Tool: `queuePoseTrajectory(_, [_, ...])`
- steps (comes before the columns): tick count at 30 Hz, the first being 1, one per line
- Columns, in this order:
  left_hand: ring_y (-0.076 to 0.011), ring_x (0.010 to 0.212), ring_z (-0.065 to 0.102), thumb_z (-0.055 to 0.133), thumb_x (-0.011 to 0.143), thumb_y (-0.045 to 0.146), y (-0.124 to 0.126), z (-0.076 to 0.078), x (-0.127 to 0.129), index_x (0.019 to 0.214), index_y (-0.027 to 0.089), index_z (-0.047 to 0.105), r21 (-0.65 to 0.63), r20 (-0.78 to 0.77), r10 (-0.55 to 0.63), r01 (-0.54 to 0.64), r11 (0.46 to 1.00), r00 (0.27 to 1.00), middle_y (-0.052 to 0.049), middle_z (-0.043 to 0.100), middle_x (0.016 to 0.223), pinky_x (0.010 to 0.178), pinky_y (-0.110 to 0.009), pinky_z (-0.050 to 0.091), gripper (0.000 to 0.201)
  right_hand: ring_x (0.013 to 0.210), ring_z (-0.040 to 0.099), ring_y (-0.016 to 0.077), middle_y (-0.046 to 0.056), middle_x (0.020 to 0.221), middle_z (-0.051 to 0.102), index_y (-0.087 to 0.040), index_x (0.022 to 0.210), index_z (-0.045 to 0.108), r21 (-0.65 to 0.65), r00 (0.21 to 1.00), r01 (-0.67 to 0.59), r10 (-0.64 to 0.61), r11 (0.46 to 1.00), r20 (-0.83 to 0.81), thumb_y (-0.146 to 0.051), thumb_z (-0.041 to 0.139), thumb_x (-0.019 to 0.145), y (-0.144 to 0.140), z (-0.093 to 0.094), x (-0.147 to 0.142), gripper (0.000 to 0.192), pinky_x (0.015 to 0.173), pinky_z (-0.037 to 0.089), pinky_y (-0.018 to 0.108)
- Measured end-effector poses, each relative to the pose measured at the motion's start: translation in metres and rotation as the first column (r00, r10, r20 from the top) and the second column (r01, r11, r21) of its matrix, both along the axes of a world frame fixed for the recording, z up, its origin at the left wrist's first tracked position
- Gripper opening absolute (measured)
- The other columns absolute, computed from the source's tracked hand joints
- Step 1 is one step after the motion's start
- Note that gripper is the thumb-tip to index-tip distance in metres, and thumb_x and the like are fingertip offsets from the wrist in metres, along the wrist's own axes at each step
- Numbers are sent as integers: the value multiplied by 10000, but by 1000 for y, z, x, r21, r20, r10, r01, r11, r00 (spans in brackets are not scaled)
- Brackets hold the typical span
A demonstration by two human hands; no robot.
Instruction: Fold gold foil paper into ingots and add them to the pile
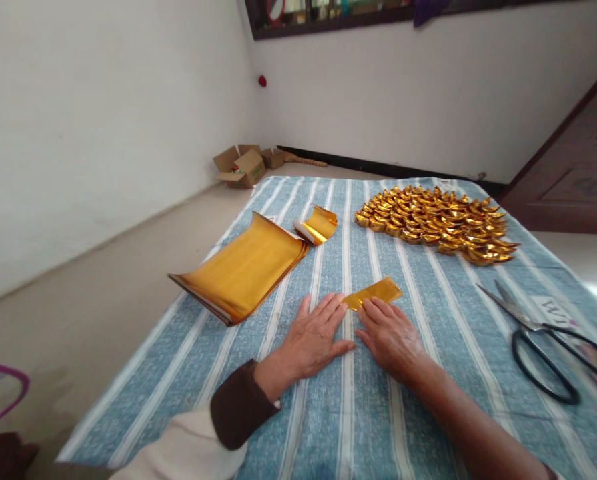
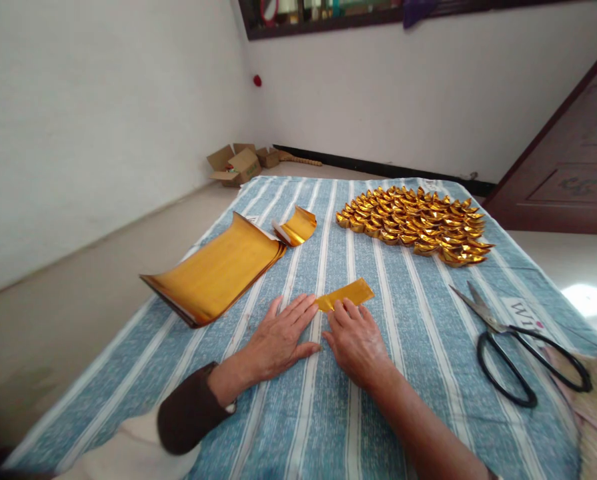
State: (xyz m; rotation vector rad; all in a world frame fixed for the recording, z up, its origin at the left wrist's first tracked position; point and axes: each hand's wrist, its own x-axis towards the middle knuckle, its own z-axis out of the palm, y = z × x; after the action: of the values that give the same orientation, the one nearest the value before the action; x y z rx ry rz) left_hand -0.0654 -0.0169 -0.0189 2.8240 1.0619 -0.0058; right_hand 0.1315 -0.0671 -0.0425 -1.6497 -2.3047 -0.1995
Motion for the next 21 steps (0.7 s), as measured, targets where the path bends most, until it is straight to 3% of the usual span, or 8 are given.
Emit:
queuePoseTrajectory(12, [-310,1461,261,324,958,631,-10,3,-23,1455,137,389,117,-36,229,-223,968,973,-182,306,1573,1152,-590,187,705,1197,541,293,139,1235,638,-124,1173,625,-13,1000,-9,9,1000,-10,-268,592,922,0,5,-1,291,962,465,420])
queuePoseTrajectory(18, [-307,1465,255,340,931,674,-25,-6,-44,1490,153,327,73,-68,197,-192,979,978,-168,297,1580,1162,-548,200,765,1206,531,303,144,1233,633,-111,1175,620,10,1000,-15,15,1000,-6,-265,583,928,0,0,-1,294,958,464,435])
queuePoseTrajectory(21, [-340,1465,245,347,930,671,-24,-4,-57,1498,133,320,133,-50,325,-316,939,944,-204,301,1569,1159,-576,182,783,1202,535,303,145,1232,633,-120,1163,625,28,1000,-15,15,999,-13,-265,580,928,0,-2,-1,280,950,466,437])
